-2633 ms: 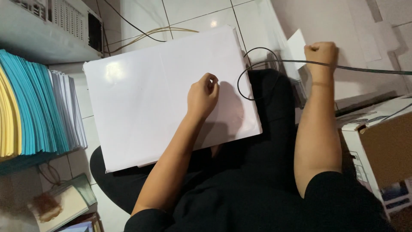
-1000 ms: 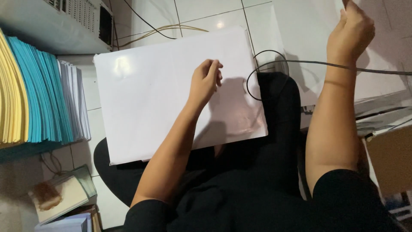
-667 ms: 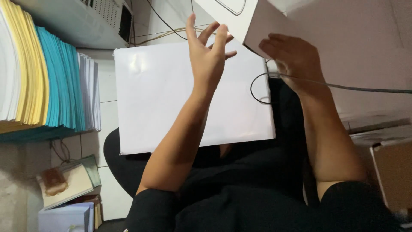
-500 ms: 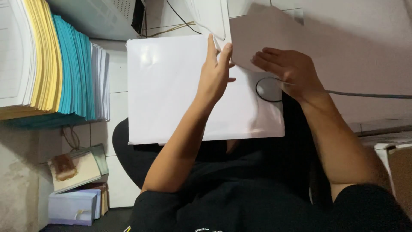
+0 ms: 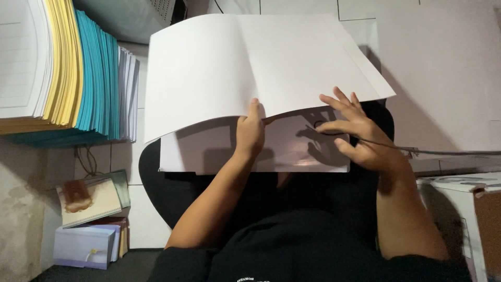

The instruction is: The person folds large white sheets of paper in half by hand, smoothing the crease with both hands. They repeatedly pick up sheets from a stack, fold them, and place them back down, working on their lap.

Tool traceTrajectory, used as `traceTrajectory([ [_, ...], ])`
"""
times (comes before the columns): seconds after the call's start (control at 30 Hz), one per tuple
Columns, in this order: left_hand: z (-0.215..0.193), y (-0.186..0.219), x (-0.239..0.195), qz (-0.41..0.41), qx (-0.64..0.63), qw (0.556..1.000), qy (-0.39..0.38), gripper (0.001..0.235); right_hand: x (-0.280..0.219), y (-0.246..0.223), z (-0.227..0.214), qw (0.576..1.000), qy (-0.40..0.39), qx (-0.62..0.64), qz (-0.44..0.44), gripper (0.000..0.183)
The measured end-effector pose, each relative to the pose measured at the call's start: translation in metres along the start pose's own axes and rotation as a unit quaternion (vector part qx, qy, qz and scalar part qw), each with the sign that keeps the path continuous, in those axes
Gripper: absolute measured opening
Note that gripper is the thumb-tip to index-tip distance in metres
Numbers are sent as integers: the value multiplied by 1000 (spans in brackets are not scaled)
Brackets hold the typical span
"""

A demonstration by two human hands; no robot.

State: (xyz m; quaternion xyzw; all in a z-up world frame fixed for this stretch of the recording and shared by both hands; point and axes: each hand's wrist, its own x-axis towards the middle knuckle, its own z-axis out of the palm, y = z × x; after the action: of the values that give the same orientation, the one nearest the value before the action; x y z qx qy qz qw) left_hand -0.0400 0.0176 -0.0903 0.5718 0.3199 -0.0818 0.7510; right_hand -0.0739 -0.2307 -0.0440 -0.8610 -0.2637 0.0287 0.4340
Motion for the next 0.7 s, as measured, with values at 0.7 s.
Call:
traceTrajectory([
  [0.7, -141, -14, -39, 6, -145, 988, 55, 63, -36, 41, 76, 907, 175, 162, 348, 25],
])
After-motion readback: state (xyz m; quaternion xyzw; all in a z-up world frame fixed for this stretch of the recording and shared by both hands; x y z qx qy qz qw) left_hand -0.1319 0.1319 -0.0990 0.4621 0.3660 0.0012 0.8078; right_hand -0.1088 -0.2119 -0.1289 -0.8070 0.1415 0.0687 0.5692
